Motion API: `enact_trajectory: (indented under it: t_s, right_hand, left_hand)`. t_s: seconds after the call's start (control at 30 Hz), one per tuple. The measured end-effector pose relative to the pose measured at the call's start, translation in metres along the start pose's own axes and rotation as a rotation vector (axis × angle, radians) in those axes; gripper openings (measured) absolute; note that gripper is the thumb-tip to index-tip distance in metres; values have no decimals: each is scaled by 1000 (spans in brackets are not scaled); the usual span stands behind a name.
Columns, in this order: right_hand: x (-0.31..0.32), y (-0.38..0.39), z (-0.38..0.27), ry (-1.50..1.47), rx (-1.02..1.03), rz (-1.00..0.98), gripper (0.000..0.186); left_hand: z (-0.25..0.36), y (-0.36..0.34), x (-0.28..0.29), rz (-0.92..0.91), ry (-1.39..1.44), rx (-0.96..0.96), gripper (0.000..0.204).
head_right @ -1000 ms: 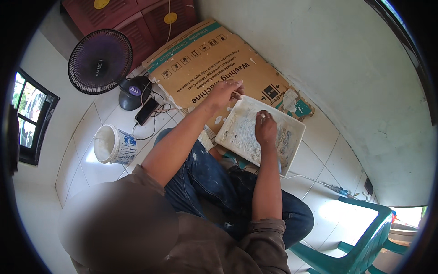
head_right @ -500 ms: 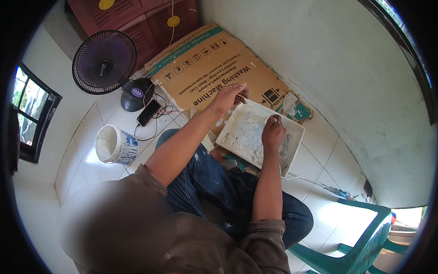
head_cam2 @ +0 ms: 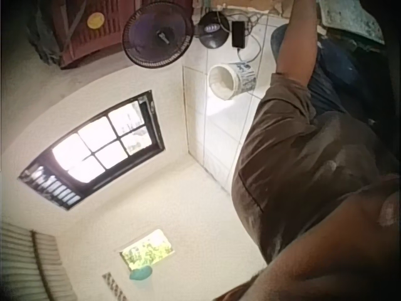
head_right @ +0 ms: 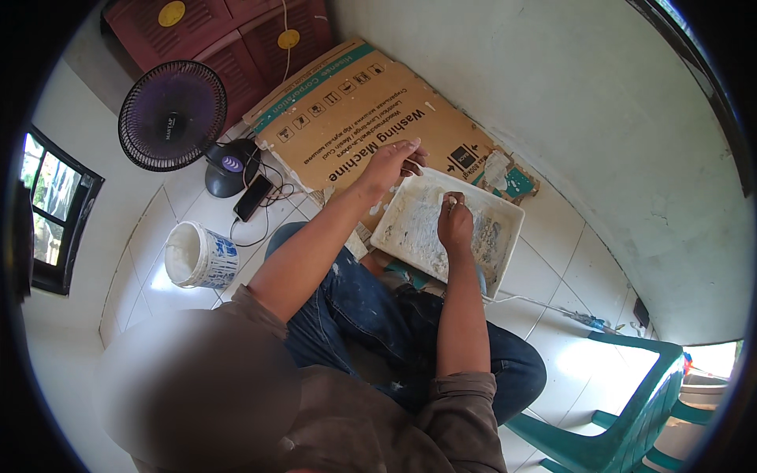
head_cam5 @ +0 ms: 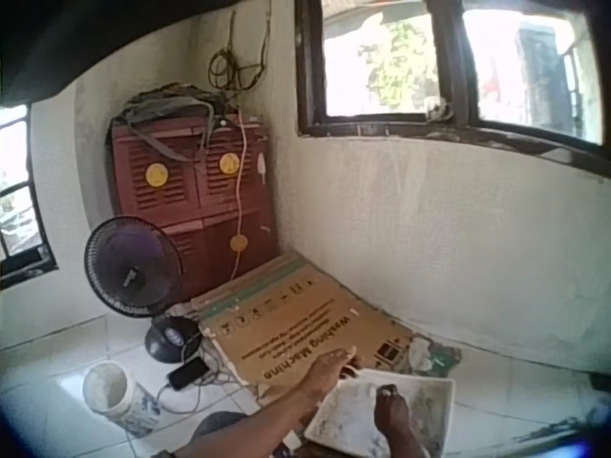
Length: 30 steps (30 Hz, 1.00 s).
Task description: The person mixes paint or plaster in a small tray using a stick and a roller.
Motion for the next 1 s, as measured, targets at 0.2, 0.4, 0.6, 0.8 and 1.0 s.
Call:
enact_trajectory:
  t_s: [0.2, 0.4, 0.6, 0.8, 1.0]
  right_hand:
    - [15, -14, 6, 103, -9, -139, 23]
    - [36, -24, 10, 129, -36, -169, 31]
    - [57, -31, -9, -203, -138, 192, 34]
    - [24, 0, 8, 134, -12, 177, 29]
    - [20, 8, -17, -109, -50, 56, 27]
  left_hand:
    - [-5, 0, 1, -20, 7, -9, 37]
    - [-5, -4, 0, -15, -1, -10, 38]
    - [3, -11, 2, -20, 9, -27, 39]
    - [-2, -16, -4, -47, 63, -65, 40]
    - [-21, -12, -4, -12, 63, -6, 35]
Point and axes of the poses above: each hand's wrist, its own y-axis away from the middle knuckle, its own x-axis out of the back of the hand, z = x × y, the point moved 10 cm from there along -y, towards the middle knuckle, and after that the axes turned 8 degrees about x, right-handed, at the moved point
